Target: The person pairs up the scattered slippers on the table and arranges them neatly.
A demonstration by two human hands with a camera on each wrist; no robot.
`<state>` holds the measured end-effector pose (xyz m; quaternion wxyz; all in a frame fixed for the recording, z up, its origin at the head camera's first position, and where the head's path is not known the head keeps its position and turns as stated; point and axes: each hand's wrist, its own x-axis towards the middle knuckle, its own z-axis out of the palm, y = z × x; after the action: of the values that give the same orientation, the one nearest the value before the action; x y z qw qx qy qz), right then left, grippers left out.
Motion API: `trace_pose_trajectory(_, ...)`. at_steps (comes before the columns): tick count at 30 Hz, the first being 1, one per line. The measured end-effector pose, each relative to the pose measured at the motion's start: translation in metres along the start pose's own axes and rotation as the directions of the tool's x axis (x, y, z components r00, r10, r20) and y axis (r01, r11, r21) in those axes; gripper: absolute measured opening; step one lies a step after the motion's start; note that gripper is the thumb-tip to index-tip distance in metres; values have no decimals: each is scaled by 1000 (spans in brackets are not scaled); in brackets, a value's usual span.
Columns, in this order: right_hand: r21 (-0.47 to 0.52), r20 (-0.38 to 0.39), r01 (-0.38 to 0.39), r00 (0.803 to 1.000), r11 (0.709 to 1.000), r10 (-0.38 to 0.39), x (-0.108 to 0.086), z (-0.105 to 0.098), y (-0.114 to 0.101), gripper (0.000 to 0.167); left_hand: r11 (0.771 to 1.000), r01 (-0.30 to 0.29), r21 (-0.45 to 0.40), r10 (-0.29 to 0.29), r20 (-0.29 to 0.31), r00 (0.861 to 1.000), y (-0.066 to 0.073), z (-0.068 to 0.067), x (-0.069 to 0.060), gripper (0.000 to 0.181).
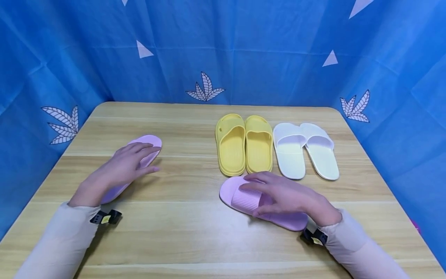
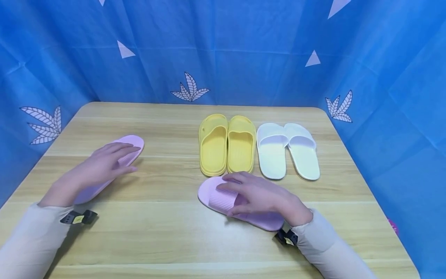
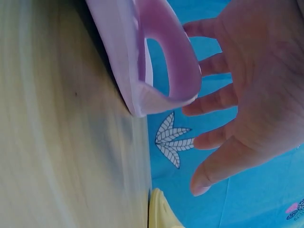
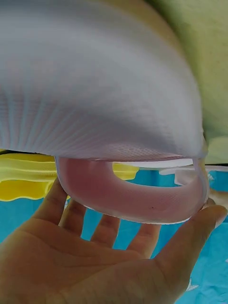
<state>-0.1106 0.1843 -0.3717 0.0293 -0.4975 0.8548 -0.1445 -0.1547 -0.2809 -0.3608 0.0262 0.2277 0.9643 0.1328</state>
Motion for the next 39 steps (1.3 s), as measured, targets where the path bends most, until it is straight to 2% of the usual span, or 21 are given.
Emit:
trace_pose_trajectory(4,-2,15,-16,1000,1000,16,0,0,-3,72,1000,5,-7,-5,-2,1000,-7,-1,-4,72)
trace_pose_trajectory(9,-14,-1,2,1000,1000,-2,1,1,-3,75,1000,19,-15,-19,-6,1000,-14,-1,-5,68)
trace_pose_trajectory(21,-46,-21,6,1000,999,-7,-1,2,-5,78,996,86,-16,-85,28,996,-21,-2,-6,74)
trace_pose_trajectory(29,-56,-18,8,1000,998,-9,-1,4,-5,78,995,85,-58,-82,59,995,-27,-3,-7,76)
trace_pose_trajectory(39,-77,-19,3,1000,997,-4,0,4,-8,74,990,122,-66,-116,89,989,-33,-6,-9,77)
